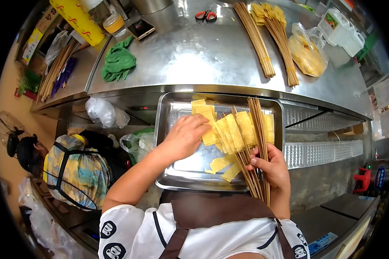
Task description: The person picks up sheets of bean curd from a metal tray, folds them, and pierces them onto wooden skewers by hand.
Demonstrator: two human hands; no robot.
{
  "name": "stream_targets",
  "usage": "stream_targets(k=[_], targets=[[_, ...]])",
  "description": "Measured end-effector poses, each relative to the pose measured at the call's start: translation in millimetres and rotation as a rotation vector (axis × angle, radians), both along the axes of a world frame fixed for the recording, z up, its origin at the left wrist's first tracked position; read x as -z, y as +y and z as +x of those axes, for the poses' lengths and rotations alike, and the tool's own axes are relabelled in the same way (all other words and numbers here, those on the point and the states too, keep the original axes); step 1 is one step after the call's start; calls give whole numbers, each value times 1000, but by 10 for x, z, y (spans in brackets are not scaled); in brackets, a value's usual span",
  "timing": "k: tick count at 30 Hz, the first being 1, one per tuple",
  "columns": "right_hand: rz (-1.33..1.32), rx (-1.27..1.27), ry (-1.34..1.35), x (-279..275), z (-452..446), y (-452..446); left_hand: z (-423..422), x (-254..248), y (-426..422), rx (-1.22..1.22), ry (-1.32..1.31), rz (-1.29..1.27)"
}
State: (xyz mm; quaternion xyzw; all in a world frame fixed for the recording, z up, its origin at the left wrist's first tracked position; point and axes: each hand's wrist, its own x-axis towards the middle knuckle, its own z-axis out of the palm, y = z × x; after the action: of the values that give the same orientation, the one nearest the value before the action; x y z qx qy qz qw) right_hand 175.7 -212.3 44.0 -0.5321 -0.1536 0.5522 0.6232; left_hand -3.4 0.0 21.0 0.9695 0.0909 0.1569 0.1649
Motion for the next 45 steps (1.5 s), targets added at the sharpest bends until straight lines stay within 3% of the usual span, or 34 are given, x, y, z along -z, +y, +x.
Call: stream_targets(k=[5,8,14,19,29,38,41,43,44,45], targets=[[-14,16,-30,-12,15,-27,-1,204,48,72,-40,20],[-16,15,-30,-26,13,-24,-55,169,27,24,86,37],[-13,9,-40,0,17,-23,-127,103,77,79,7,-204],[-13,4,-16,10,8,-17,-93,102,88,105,-30,-11],[-17,11,-47,17,-3,-11,-97,111,62,132,18,-61],[-30,30,-30,-5,-17,-2,-90,195,89,165,-181,63],[-38,23,-48,18,-8,-7,-96,137,81,-10,-248,64],[-41,18,-55,14,-5,-5,-122,174,87,-365,-183,-167],[-46,13,-63,11,-3,-2,-94,212,112,-365,-185,-164],[-43,14,-64,12,-5,0,-35,237,141,-478,-324,-549]])
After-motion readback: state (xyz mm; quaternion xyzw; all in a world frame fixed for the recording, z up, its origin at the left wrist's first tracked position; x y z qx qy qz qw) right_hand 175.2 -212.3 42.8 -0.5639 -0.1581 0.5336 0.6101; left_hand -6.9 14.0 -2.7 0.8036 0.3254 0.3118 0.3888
